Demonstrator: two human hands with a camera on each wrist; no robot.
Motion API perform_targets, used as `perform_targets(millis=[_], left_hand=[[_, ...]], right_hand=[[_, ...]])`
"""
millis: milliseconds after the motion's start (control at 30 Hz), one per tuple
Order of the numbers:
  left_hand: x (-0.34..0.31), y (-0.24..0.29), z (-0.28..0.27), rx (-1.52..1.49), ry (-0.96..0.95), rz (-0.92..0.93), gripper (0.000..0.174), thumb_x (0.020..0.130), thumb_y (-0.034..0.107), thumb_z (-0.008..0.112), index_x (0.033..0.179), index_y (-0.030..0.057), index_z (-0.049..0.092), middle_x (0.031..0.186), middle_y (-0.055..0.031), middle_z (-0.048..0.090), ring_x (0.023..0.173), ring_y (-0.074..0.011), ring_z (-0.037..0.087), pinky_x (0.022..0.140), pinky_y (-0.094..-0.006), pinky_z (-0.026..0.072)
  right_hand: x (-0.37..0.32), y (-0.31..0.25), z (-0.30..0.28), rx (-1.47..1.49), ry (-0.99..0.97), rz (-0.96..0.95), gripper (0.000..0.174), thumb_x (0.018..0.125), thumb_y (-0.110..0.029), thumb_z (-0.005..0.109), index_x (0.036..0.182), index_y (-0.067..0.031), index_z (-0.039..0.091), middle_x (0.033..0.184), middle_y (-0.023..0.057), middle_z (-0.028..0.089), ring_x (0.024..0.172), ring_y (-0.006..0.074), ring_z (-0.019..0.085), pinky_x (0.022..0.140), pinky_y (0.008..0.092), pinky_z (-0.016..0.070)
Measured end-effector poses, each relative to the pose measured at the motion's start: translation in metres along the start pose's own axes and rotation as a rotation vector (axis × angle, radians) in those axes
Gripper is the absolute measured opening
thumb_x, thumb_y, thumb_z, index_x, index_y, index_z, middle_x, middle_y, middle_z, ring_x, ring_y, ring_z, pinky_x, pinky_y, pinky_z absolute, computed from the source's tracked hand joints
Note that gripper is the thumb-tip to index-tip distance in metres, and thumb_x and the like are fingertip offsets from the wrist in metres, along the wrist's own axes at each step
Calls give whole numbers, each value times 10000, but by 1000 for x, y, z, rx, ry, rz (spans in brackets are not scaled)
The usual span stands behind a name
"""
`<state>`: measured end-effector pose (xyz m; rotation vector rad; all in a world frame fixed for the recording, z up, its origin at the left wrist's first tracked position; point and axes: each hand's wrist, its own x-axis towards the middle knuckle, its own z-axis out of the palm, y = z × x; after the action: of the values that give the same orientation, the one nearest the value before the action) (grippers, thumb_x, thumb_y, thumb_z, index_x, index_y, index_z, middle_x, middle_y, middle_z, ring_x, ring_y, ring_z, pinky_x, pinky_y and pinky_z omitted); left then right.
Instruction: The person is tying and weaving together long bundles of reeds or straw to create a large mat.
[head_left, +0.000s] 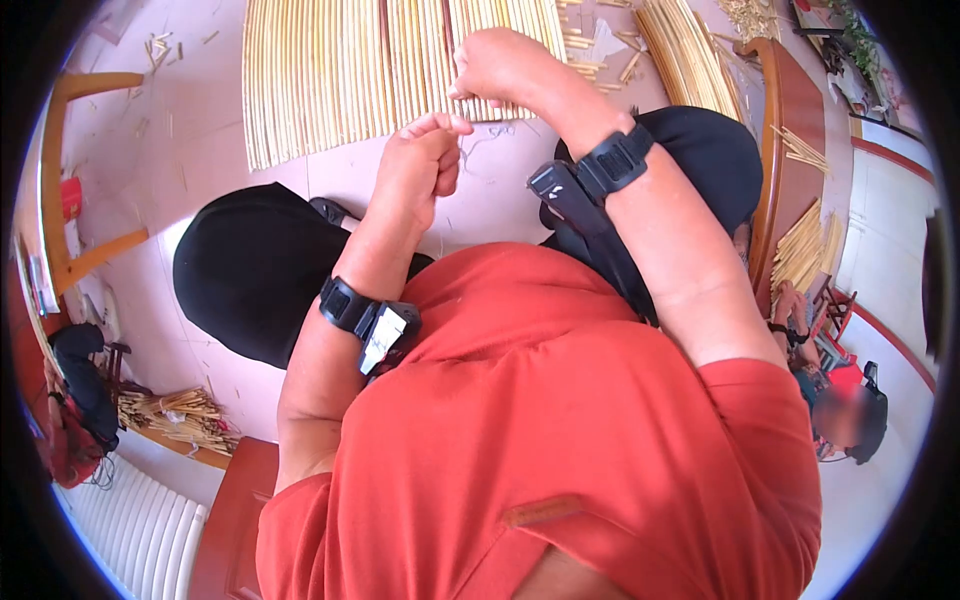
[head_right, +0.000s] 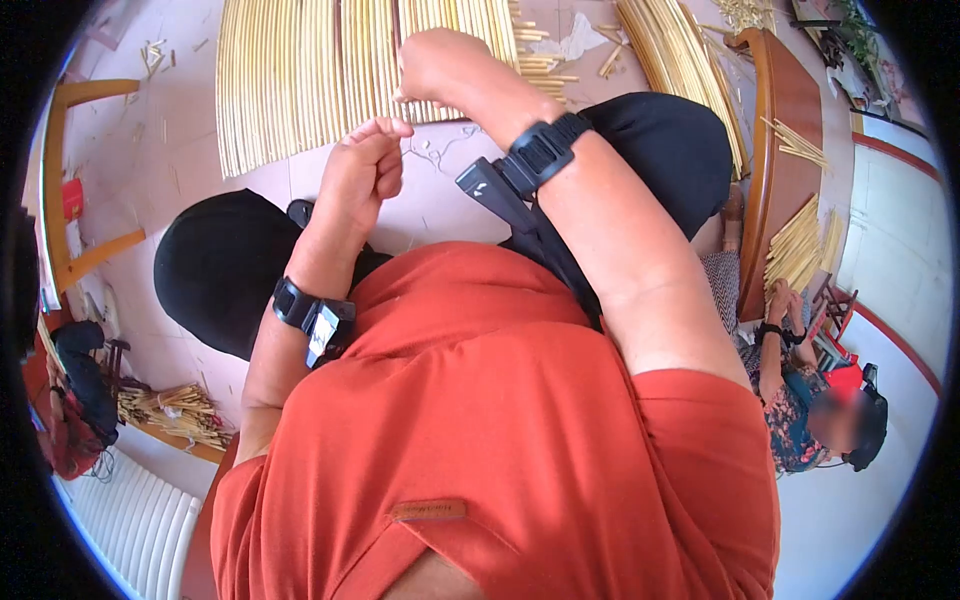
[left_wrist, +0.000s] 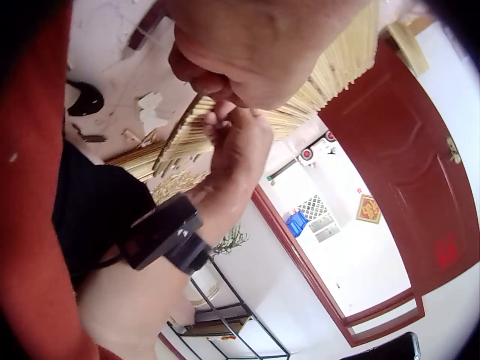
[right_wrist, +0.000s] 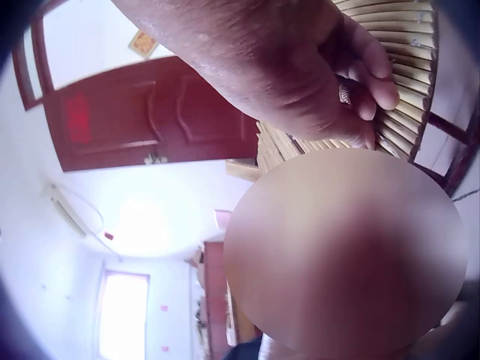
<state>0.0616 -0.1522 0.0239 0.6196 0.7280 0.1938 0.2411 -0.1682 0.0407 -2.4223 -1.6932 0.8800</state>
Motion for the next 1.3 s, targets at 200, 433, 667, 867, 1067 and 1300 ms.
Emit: perform_targets(millis=[200,433,667,867,1067,1300], left_hand=[[-9,-9,-16,-69,88,-115,124,923,132,501,954,66,601,736,-25,556,537,-100,454,499,-231,354],[-11,-16,-11,-314,58,-63,102,928,120,519,966,31,551,813,-70,583,584,-129,492,542,-264,397],[-11,-18,-10,-204,126,-168,110,923,136,565,980,43,555,701,-25,538,514,-108,426,486,-240,349],[-7,-11,-6,-97,75,-221,106,938,167,549,962,69,583,605,37,423,435,-73,311,416,-220,265],[2,-19,-11,-48,39,-126,111,936,119,485,938,72,585,566,59,356,409,-53,244,388,-211,202],[-9,2,8,43,65,-43,161,966,164,503,988,46,611,627,14,510,457,-81,411,426,-220,294]], right_hand=[[-59,5,14,799,-80,160,185,828,-194,675,736,-39,635,594,19,583,473,100,561,439,245,453],[-98,4,38,264,128,-358,182,828,-187,612,720,-44,641,548,48,562,448,117,549,446,281,459],[-41,9,16,104,388,-107,322,792,-316,656,1032,-102,678,1098,185,652,1010,283,638,828,408,504],[-11,-11,4,-241,434,-53,752,734,-355,743,1364,-54,462,1390,253,431,1322,375,381,1046,506,342],[-26,-23,-6,-124,149,18,928,732,-394,764,1468,-96,285,1525,191,221,1416,376,150,1097,570,199],[-9,-9,18,-174,277,30,922,715,-419,764,1487,-222,299,1555,125,225,1430,342,172,1104,514,174]])
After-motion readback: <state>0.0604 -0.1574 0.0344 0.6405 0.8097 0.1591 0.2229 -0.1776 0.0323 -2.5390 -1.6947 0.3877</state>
